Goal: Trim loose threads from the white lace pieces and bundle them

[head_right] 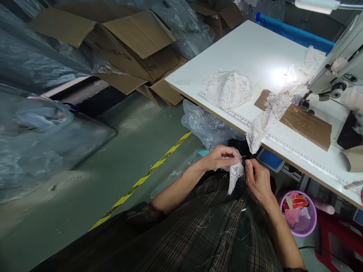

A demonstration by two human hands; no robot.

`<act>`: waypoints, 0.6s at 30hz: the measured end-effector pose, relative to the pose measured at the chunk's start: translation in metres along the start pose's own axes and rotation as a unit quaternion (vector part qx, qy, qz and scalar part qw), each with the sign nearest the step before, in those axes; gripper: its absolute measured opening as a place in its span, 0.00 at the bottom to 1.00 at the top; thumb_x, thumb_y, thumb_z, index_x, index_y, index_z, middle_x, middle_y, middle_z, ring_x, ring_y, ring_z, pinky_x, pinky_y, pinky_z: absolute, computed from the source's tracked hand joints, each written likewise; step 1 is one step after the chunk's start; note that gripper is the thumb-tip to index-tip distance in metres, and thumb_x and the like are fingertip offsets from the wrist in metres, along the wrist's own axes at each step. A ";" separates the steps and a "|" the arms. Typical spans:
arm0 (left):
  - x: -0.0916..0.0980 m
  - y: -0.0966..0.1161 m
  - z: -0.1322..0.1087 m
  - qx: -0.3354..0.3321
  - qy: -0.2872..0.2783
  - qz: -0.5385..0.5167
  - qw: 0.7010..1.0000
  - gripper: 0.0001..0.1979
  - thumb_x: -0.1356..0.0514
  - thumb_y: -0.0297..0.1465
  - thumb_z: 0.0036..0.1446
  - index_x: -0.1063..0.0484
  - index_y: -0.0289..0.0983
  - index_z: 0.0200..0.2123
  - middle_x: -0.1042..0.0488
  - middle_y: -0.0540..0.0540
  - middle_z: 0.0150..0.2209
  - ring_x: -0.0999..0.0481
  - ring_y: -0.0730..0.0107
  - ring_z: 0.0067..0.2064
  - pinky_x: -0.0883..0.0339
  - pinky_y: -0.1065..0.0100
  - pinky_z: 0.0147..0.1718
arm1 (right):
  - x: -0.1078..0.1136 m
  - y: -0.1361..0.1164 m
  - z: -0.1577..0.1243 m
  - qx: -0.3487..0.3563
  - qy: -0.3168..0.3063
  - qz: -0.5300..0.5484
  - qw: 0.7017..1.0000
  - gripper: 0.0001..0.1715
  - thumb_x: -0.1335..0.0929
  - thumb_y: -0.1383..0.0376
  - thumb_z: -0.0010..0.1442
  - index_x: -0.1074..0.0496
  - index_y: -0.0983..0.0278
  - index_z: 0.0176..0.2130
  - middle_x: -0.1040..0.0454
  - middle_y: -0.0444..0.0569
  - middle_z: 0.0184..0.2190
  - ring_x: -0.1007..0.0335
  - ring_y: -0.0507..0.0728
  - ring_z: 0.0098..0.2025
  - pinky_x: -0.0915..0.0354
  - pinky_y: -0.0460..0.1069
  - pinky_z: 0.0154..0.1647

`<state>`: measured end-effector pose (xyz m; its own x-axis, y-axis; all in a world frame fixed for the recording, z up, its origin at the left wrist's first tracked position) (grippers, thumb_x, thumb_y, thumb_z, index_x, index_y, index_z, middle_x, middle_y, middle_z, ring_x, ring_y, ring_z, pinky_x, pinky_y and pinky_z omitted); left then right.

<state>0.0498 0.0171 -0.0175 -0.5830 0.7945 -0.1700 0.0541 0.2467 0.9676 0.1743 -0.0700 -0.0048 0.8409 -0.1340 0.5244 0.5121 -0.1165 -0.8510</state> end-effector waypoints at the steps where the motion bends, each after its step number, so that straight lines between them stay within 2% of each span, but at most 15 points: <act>1: 0.000 0.000 0.000 -0.001 0.000 0.001 1.000 0.21 0.31 0.45 0.49 0.22 0.31 0.31 0.21 0.45 0.30 0.27 0.74 0.30 0.34 0.73 0.31 | -0.001 -0.001 0.001 0.007 0.000 -0.002 1.000 0.29 0.44 0.46 0.68 0.30 0.62 0.29 0.33 0.42 0.21 0.39 0.52 0.23 0.44 0.47 0.27; 7: 0.000 -0.001 -0.001 -0.002 0.000 0.003 1.000 0.20 0.31 0.45 0.49 0.23 0.31 0.30 0.24 0.48 0.28 0.29 0.76 0.29 0.36 0.75 0.30 | -0.003 0.003 0.005 0.008 0.024 0.003 1.000 0.26 0.41 0.47 0.66 0.33 0.61 0.27 0.36 0.40 0.19 0.44 0.51 0.21 0.48 0.47 0.25; 9: -0.001 -0.002 0.000 0.001 -0.001 -0.003 1.000 0.21 0.31 0.46 0.49 0.23 0.31 0.30 0.23 0.47 0.28 0.29 0.76 0.29 0.37 0.75 0.30 | -0.001 0.007 0.003 -0.002 0.040 0.024 0.999 0.24 0.40 0.47 0.66 0.31 0.61 0.31 0.33 0.41 0.21 0.40 0.52 0.23 0.44 0.47 0.27; 11: -0.003 -0.005 0.001 0.010 -0.005 -0.013 1.000 0.23 0.31 0.48 0.48 0.23 0.31 0.31 0.24 0.47 0.28 0.29 0.76 0.29 0.36 0.74 0.30 | -0.002 0.008 0.002 -0.003 0.044 0.070 0.997 0.21 0.37 0.48 0.64 0.29 0.61 0.37 0.27 0.45 0.29 0.34 0.54 0.29 0.39 0.47 0.31; 13: -0.005 -0.010 0.002 0.019 -0.008 -0.021 1.000 0.25 0.32 0.50 0.48 0.23 0.31 0.31 0.24 0.47 0.28 0.28 0.75 0.29 0.35 0.73 0.31 | -0.005 0.010 0.002 -0.009 0.028 0.124 0.992 0.20 0.33 0.48 0.61 0.29 0.62 0.40 0.25 0.47 0.33 0.33 0.55 0.33 0.37 0.48 0.34; 15: -0.003 -0.020 0.002 0.022 0.001 -0.023 0.999 0.26 0.33 0.51 0.49 0.23 0.31 0.33 0.24 0.45 0.31 0.27 0.74 0.32 0.34 0.72 0.33 | -0.011 0.013 0.002 -0.033 -0.008 0.163 0.986 0.21 0.30 0.47 0.57 0.28 0.62 0.35 0.28 0.45 0.29 0.35 0.53 0.30 0.38 0.47 0.30; 18: 0.007 -0.046 -0.002 0.041 0.040 0.040 0.998 0.30 0.32 0.49 0.49 0.25 0.32 0.46 0.23 0.42 0.40 0.25 0.70 0.35 0.32 0.71 0.34 | -0.015 0.024 -0.002 -0.084 -0.047 0.192 0.977 0.23 0.29 0.46 0.54 0.27 0.63 0.29 0.34 0.43 0.22 0.43 0.51 0.24 0.43 0.46 0.25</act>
<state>0.0416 0.0107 -0.0630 -0.6365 0.7676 -0.0744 0.1676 0.2318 0.9582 0.1737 -0.0731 -0.0334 0.9817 -0.1098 0.1554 0.1263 -0.2353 -0.9637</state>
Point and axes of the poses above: each hand's wrist, its own z-axis towards the middle knuckle, its own x-axis out of the back of the hand, y = z × x, the point moved 6 cm from there along z, towards the middle knuckle
